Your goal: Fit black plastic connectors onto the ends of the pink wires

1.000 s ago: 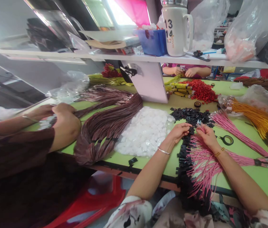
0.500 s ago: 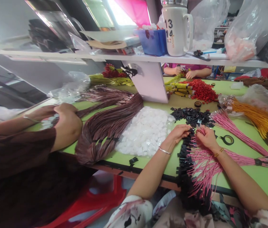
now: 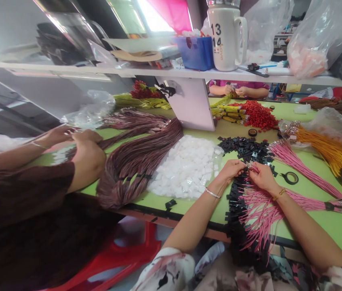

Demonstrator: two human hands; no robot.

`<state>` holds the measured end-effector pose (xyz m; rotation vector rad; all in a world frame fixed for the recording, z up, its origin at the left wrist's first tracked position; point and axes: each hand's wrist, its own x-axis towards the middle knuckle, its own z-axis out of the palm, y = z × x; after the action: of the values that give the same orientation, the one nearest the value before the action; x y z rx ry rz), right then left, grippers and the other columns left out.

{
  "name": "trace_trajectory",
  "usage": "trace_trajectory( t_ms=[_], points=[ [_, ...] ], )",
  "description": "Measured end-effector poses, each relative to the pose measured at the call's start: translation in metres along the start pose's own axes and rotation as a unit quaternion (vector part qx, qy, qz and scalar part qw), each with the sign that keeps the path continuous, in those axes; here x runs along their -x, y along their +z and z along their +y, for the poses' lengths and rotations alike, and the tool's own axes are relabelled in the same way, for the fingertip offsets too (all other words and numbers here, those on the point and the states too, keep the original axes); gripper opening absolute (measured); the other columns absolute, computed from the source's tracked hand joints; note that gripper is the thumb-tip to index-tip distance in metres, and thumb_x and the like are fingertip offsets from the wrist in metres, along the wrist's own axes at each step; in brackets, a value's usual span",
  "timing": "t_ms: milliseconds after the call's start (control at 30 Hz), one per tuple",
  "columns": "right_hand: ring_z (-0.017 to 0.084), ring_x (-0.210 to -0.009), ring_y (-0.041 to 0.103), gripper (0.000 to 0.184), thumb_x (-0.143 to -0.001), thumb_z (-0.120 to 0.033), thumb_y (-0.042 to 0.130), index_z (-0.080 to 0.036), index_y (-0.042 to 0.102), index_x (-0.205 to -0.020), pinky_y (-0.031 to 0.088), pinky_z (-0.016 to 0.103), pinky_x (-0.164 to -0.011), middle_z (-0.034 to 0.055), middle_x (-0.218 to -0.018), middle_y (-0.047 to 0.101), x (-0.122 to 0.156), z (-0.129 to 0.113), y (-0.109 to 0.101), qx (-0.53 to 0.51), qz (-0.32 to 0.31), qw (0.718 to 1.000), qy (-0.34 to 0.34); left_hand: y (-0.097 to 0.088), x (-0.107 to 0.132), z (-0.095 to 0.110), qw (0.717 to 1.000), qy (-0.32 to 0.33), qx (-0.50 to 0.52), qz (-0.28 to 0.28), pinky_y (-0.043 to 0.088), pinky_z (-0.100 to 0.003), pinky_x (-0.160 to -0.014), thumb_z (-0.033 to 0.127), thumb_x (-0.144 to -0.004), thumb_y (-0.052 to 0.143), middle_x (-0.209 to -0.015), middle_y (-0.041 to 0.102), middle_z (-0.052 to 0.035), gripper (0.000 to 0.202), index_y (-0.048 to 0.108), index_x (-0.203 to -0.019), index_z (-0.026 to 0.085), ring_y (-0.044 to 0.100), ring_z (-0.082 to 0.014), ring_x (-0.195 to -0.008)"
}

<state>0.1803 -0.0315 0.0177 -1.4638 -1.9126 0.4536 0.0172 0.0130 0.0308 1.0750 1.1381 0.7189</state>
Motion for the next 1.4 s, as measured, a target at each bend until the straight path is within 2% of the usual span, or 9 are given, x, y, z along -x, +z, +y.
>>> trace_trajectory(
  t_ms=[300, 433, 533, 633, 700, 767, 967, 1200, 1400],
  points=[
    [0.012, -0.052, 0.034, 0.023, -0.082, -0.031, 0.052, -0.022, 0.041, -0.064, 0.025, 0.027, -0.054, -0.0049, -0.054, 0.04, -0.002, 0.013, 0.004, -0.069, -0.012, 0.997, 0.014, 0.001, -0.005, -0.006, 1.0, 0.009, 0.022, -0.007, 0.025, -0.016, -0.041, 0.014, -0.072, 0.062, -0.05, 0.051, 0.0044, 0.009, 0.056, -0.064, 0.014, 0.042, -0.0035, -0.042],
    [0.012, -0.056, 0.037, 0.029, -0.084, -0.038, 0.056, -0.021, 0.044, -0.063, 0.028, 0.027, -0.056, -0.004, -0.057, 0.042, -0.004, 0.014, 0.002, -0.174, 0.037, 0.982, 0.059, -0.012, -0.002, -0.004, 0.991, -0.001, -0.045, -0.122, 0.03, -0.017, -0.043, 0.019, -0.068, 0.067, -0.053, 0.056, 0.0025, 0.008, 0.062, -0.068, 0.013, 0.048, -0.0053, -0.045],
    [0.012, -0.053, 0.035, 0.029, -0.081, -0.044, 0.063, -0.022, 0.047, -0.07, 0.028, 0.026, -0.051, -0.0056, -0.058, 0.042, -0.007, 0.015, 0.0, -0.337, 0.079, 0.927, 0.144, -0.026, -0.002, -0.001, 0.968, 0.026, -0.143, -0.204, 0.035, -0.02, -0.047, 0.026, -0.069, 0.07, -0.052, 0.056, 0.0021, 0.014, 0.066, -0.068, 0.013, 0.049, -0.0079, -0.048],
    [0.011, -0.049, 0.036, 0.03, -0.075, -0.044, 0.07, -0.024, 0.048, -0.081, 0.025, 0.025, -0.048, -0.0071, -0.059, 0.047, -0.007, 0.015, 0.001, -0.453, 0.054, 0.87, 0.19, -0.031, -0.014, -0.004, 0.96, 0.108, -0.24, -0.094, 0.041, -0.024, -0.056, 0.029, -0.076, 0.067, -0.059, 0.06, -0.0004, 0.018, 0.067, -0.066, 0.013, 0.053, -0.0112, -0.057],
    [0.01, -0.05, 0.039, 0.032, -0.074, -0.044, 0.072, -0.024, 0.047, -0.078, 0.027, 0.024, -0.049, -0.0061, -0.061, 0.052, -0.007, 0.013, 0.001, -0.472, 0.031, 0.862, 0.185, -0.028, -0.028, -0.008, 0.938, 0.161, -0.3, 0.063, 0.045, -0.026, -0.066, 0.023, -0.081, 0.062, -0.074, 0.066, -0.0037, 0.013, 0.071, -0.079, 0.014, 0.059, -0.0144, -0.068],
    [0.01, -0.051, 0.04, 0.035, -0.074, -0.045, 0.073, -0.022, 0.046, -0.074, 0.027, 0.024, -0.05, -0.0051, -0.06, 0.054, -0.006, 0.012, 0.003, -0.468, 0.018, 0.866, 0.177, -0.022, -0.043, -0.013, 0.903, 0.188, -0.356, 0.149, 0.048, -0.029, -0.079, 0.018, -0.082, 0.062, -0.096, 0.069, -0.0076, 0.021, 0.072, -0.101, 0.015, 0.063, -0.0177, -0.085],
    [0.007, -0.046, 0.034, 0.038, -0.072, -0.048, 0.075, -0.021, 0.048, -0.072, 0.022, 0.023, -0.047, -0.0064, -0.054, 0.05, -0.006, 0.017, 0.006, -0.461, 0.0, 0.868, 0.185, -0.011, -0.067, -0.024, 0.847, 0.189, -0.479, 0.134, 0.047, -0.033, -0.088, 0.016, -0.086, 0.058, -0.113, 0.062, -0.0096, 0.036, 0.066, -0.121, 0.021, 0.062, -0.0221, -0.098],
    [0.007, -0.045, 0.029, 0.038, -0.069, -0.047, 0.076, -0.021, 0.049, -0.069, 0.018, 0.024, -0.045, -0.0082, -0.051, 0.041, -0.007, 0.023, 0.011, -0.424, 0.0, 0.884, 0.199, -0.021, -0.06, -0.028, 0.893, 0.217, -0.366, 0.147, 0.045, -0.028, -0.077, 0.007, -0.072, 0.067, -0.087, 0.061, -0.0023, 0.017, 0.065, -0.085, 0.018, 0.058, -0.0161, -0.08],
    [0.009, -0.049, 0.03, 0.039, -0.077, -0.051, 0.07, -0.021, 0.048, -0.066, 0.021, 0.025, -0.047, -0.0067, -0.054, 0.041, -0.006, 0.026, 0.009, -0.397, 0.032, 0.902, 0.166, -0.015, -0.045, -0.016, 0.99, 0.137, 0.008, 0.032, 0.046, -0.025, -0.065, 0.016, -0.069, 0.069, -0.067, 0.062, 0.0023, 0.019, 0.067, -0.088, 0.015, 0.057, -0.0105, -0.06]
  ],
)
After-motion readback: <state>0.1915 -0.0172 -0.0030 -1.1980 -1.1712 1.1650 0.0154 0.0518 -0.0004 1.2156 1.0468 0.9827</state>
